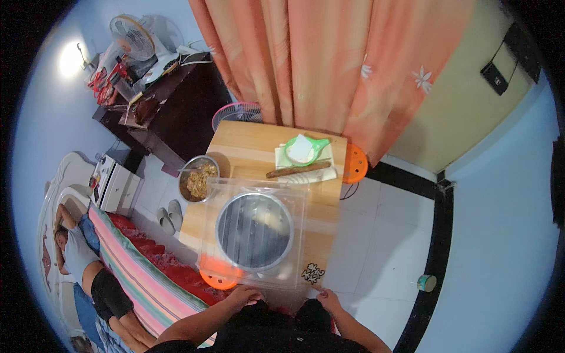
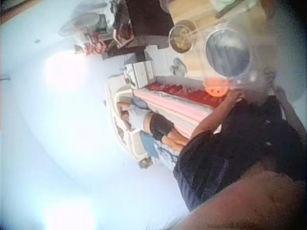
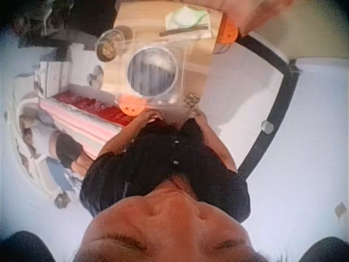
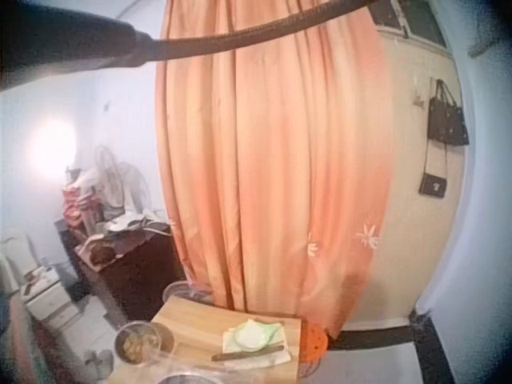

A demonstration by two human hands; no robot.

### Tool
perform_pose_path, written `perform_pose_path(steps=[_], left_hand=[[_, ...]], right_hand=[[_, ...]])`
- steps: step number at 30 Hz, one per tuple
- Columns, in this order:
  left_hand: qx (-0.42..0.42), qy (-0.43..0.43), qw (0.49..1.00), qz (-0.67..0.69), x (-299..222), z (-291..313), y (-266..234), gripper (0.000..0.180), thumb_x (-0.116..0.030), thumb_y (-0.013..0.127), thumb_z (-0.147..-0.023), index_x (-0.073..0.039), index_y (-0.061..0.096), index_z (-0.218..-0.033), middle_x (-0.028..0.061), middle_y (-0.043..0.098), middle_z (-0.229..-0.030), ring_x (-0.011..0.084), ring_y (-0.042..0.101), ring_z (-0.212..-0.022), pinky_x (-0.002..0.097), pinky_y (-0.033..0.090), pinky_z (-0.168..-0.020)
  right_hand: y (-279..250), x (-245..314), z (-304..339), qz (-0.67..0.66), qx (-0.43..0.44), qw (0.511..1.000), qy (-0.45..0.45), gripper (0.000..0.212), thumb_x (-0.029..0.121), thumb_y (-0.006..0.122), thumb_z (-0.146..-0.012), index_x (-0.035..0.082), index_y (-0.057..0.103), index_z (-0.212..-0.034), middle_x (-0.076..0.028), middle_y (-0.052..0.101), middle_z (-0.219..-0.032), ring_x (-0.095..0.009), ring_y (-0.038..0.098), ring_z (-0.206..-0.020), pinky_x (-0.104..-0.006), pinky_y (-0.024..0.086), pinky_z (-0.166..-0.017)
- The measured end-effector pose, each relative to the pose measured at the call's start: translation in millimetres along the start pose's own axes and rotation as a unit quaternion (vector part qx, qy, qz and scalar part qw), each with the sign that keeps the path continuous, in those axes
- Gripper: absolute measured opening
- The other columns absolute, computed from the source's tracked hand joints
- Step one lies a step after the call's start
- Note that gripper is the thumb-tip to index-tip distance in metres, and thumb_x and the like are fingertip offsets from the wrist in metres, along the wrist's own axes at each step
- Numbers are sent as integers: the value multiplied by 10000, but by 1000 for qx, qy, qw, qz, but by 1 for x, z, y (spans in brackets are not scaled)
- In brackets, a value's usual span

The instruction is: The person moves a small table and places it on a stool. They then transfer two bowls of food from a dresser onto the table, cover one bowl with a plastic lid, and arrange a rolling pin and a mat on the table.

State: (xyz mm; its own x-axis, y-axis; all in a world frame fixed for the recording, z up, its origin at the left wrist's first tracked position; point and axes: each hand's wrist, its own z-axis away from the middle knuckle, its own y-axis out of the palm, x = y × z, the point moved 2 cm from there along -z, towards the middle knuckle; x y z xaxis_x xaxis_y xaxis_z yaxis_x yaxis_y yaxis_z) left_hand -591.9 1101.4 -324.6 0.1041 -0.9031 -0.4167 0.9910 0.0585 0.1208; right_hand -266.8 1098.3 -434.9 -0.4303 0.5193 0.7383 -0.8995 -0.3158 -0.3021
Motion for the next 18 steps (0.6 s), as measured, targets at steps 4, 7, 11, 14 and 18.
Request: perform_pose_path(steps=[4, 7, 11, 14, 18], left_hand=[[39, 27, 994, 101, 12, 5, 2, 234, -188, 493, -851, -53, 526, -1039, 61, 579, -951, 166, 564, -851, 295, 472, -716], [53, 13, 987, 154, 20, 4, 2, 250, -181, 501, -847, -47, 520, -1056, 76, 579, -959, 180, 566, -859, 296, 471, -726], [107, 237, 951, -165, 24, 18, -3, 271, -160, 513, -835, -31, 509, -1073, 97, 580, -947, 185, 565, -850, 289, 471, -720], [37, 126, 991, -21, 4, 26, 8, 289, -137, 512, -825, -16, 498, -1087, 114, 575, -947, 186, 562, -845, 285, 469, -708], [-21, 66, 973, 219, 10, 19, 17, 346, -116, 508, -813, -14, 452, -1139, 118, 572, -899, 184, 553, -815, 287, 455, -715]], right_hand=[[-73, 8, 26, 1, 24, 998, 60, 384, 194, 596, -759, 15, 511, -1088, -99, 607, -890, -183, 576, -795, -300, 461, -705], [-123, 12, 26, -60, -14, 991, 121, 359, 182, 587, -762, 34, 515, -1081, -88, 601, -902, -165, 566, -794, -300, 456, -683], [-153, 71, 37, -106, -50, 984, 135, 359, 177, 558, -780, 29, 491, -1100, -94, 583, -947, -179, 550, -829, -305, 453, -705], [-159, 92, 33, -107, -29, 986, 124, 351, 183, 549, -794, 29, 492, -1105, -93, 585, -956, -167, 551, -835, -292, 448, -722], [-173, 120, 13, -85, 48, 992, 81, 318, 168, 548, -816, 18, 501, -1092, -85, 590, -945, -153, 553, -827, -267, 444, -711]])
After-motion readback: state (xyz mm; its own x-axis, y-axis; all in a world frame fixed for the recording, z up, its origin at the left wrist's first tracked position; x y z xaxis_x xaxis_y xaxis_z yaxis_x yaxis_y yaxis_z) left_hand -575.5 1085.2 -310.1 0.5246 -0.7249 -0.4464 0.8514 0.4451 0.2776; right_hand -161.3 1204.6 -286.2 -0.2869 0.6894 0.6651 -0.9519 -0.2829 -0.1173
